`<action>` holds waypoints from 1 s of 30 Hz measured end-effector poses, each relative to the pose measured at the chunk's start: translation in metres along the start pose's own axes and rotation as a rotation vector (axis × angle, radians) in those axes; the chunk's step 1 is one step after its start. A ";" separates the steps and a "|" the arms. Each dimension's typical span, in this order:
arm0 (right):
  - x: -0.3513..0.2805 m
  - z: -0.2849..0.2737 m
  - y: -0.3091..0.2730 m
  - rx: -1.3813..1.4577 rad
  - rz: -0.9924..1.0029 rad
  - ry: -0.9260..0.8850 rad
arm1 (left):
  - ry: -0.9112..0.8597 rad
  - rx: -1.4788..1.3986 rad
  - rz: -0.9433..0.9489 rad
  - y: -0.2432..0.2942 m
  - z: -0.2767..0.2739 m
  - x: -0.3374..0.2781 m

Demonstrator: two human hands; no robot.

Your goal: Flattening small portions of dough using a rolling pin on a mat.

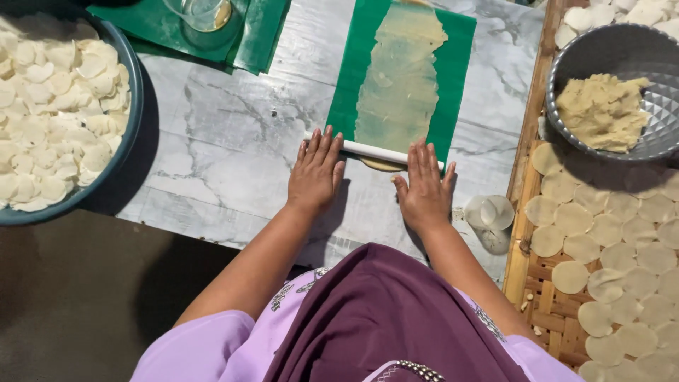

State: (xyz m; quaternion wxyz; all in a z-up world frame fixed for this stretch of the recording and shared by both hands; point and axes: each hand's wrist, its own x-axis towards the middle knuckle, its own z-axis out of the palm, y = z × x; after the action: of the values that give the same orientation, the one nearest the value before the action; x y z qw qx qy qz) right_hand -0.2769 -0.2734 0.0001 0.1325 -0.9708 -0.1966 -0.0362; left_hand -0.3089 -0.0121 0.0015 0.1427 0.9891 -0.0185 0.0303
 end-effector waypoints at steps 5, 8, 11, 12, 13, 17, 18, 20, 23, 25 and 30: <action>0.048 0.004 0.006 -0.030 0.061 -0.019 | -0.060 -0.023 0.009 -0.006 -0.010 0.054; 0.083 0.003 0.018 -0.042 0.084 0.023 | -0.156 -0.022 -0.037 -0.011 -0.002 0.101; 0.082 -0.026 0.000 0.003 0.151 0.050 | -0.141 -0.018 -0.055 -0.004 -0.026 0.101; 0.076 -0.038 -0.010 0.030 0.187 0.071 | -0.105 -0.030 -0.062 0.001 -0.039 0.092; 0.064 -0.034 -0.014 0.030 0.191 0.065 | -0.111 -0.032 -0.062 0.000 -0.034 0.082; 0.041 -0.017 -0.023 0.045 0.228 -0.083 | -0.133 -0.069 0.025 -0.003 -0.022 0.065; 0.043 -0.014 -0.023 0.014 0.240 -0.150 | -0.140 -0.067 0.031 -0.004 -0.022 0.069; 0.064 -0.016 -0.019 0.000 0.239 -0.145 | -0.150 -0.058 0.034 -0.008 -0.022 0.096; 0.097 -0.012 -0.008 -0.038 0.234 -0.105 | -0.176 -0.029 0.038 -0.009 -0.028 0.137; 0.120 -0.008 -0.001 -0.061 0.225 -0.070 | -0.189 -0.007 0.034 -0.008 -0.032 0.162; 0.179 0.002 0.018 -0.138 0.239 0.066 | -0.213 0.013 -0.016 -0.009 -0.030 0.230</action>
State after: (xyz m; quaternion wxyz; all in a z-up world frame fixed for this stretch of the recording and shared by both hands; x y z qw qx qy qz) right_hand -0.1045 -0.2225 0.0160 0.0750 -0.9924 -0.0721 -0.0655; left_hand -0.0807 -0.0017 0.0428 0.1339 0.9878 -0.0253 -0.0759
